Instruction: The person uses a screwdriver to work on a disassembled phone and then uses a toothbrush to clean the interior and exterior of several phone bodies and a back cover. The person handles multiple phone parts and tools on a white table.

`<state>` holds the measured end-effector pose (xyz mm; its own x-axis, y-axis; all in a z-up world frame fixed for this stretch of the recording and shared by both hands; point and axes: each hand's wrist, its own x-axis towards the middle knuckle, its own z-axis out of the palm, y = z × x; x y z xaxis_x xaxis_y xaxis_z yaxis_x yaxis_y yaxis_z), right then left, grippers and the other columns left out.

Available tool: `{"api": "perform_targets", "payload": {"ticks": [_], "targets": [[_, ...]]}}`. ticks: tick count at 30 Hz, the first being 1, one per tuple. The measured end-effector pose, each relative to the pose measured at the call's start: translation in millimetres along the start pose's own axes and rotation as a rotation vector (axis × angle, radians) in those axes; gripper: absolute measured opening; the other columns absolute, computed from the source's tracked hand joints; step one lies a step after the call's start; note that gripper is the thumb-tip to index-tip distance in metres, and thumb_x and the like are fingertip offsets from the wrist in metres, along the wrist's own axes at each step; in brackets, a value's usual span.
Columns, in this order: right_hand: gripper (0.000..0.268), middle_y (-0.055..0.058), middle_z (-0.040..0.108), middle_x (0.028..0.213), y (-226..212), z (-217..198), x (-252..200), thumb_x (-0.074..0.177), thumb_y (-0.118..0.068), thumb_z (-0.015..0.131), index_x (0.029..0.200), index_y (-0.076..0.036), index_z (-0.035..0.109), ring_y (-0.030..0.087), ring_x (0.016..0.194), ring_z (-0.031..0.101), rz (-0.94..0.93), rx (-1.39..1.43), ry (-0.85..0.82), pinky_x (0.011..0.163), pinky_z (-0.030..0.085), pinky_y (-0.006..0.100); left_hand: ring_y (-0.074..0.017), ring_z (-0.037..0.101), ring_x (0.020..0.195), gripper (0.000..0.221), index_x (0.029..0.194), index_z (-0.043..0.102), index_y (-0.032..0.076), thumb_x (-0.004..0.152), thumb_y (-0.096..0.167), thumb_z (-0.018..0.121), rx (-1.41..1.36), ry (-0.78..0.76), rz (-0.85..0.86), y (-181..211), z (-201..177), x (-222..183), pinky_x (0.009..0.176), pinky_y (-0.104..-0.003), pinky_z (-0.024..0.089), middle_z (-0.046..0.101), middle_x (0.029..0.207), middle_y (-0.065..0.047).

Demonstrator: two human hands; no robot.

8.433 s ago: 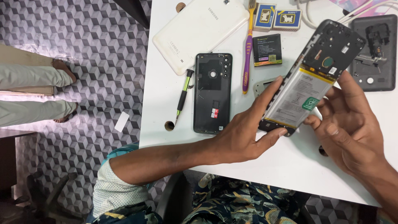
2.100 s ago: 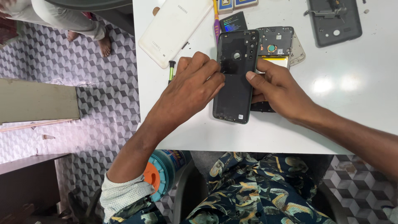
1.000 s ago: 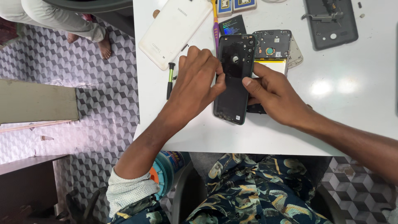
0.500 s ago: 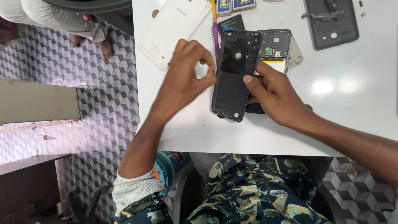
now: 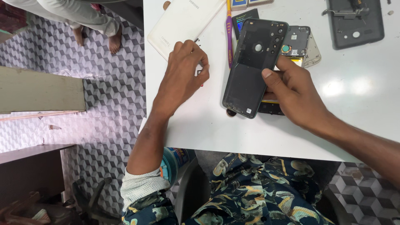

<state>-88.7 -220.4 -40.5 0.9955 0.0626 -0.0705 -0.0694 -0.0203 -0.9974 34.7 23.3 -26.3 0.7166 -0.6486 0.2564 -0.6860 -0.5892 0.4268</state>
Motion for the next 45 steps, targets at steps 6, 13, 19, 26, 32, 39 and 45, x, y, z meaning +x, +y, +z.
{"api": "perform_targets", "payload": {"ticks": [6, 13, 19, 26, 32, 39, 45], "targets": [[0.039, 0.019, 0.073, 0.107, 1, -1, 0, 0.108, -0.025, 0.04, 0.136, 0.001, 0.047, 0.025, 0.103, 0.076, 0.011, -0.023, -0.006, 0.09, 0.066, 0.037, -0.0237, 0.051, 0.098, 0.009, 0.093, 0.069, 0.005, 0.087, 0.002, 0.075, 0.01, -0.03, -0.018, -2, 0, 1, 0.089, -0.04, 0.043, 0.055, 0.099, -0.005], [0.04, 0.017, 0.072, 0.105, 0, 1, 0, 0.108, -0.024, 0.041, 0.139, 0.001, 0.048, 0.022, 0.1, 0.076, 0.022, -0.049, -0.004, 0.088, 0.067, 0.036, -0.0218, 0.054, 0.107, 0.012, 0.108, 0.071, 0.005, 0.097, 0.005, 0.076, -0.1, 0.11, 0.097, 12, -7, -2, 0.096, -0.039, 0.043, 0.058, 0.107, -0.004], [0.042, 0.016, 0.069, 0.116, -1, 4, -3, 0.109, -0.023, 0.042, 0.143, 0.002, 0.045, 0.02, 0.104, 0.073, -0.05, -0.012, -0.029, 0.091, 0.065, 0.036, -0.0231, 0.053, 0.106, 0.021, 0.111, 0.072, 0.007, 0.094, 0.012, 0.083, -0.045, 0.172, 0.264, 36, 5, -5, 0.091, -0.041, 0.042, 0.058, 0.11, -0.006], [0.041, 0.015, 0.067, 0.121, 0, 6, -3, 0.109, -0.023, 0.041, 0.141, 0.003, 0.046, 0.02, 0.109, 0.072, -0.067, -0.03, -0.044, 0.091, 0.066, 0.035, -0.023, 0.053, 0.107, 0.018, 0.106, 0.071, 0.007, 0.093, 0.01, 0.082, -0.022, 0.168, 0.25, 40, 11, -5, 0.088, -0.041, 0.041, 0.058, 0.111, -0.005], [0.043, 0.014, 0.068, 0.118, 0, 8, -5, 0.109, -0.023, 0.043, 0.143, 0.003, 0.045, 0.02, 0.106, 0.072, -0.08, -0.038, -0.034, 0.088, 0.066, 0.035, -0.0239, 0.051, 0.106, 0.017, 0.102, 0.066, 0.005, 0.09, 0.005, 0.079, -0.151, 0.138, 0.207, 42, 15, -4, 0.091, -0.041, 0.042, 0.056, 0.111, -0.005], [0.036, 0.013, 0.07, 0.111, -1, 0, -5, 0.113, -0.025, 0.042, 0.135, 0.002, 0.05, 0.018, 0.104, 0.072, -0.096, -0.082, 0.089, 0.09, 0.063, 0.035, -0.027, 0.051, 0.106, 0.013, 0.097, 0.065, 0.006, 0.089, 0.003, 0.075, -0.197, 0.171, 0.008, 5, -13, -1, 0.092, -0.037, 0.044, 0.057, 0.108, -0.007], [0.041, 0.011, 0.062, 0.12, -3, -9, -2, 0.118, -0.03, 0.036, 0.145, -0.001, 0.045, 0.014, 0.1, 0.067, -0.186, 0.163, 0.149, 0.09, 0.063, 0.035, -0.0254, 0.048, 0.102, 0.01, 0.095, 0.068, 0.006, 0.087, 0.003, 0.075, -0.075, 0.107, -0.06, -13, -1, -5, 0.093, -0.039, 0.042, 0.057, 0.102, -0.004]]}}
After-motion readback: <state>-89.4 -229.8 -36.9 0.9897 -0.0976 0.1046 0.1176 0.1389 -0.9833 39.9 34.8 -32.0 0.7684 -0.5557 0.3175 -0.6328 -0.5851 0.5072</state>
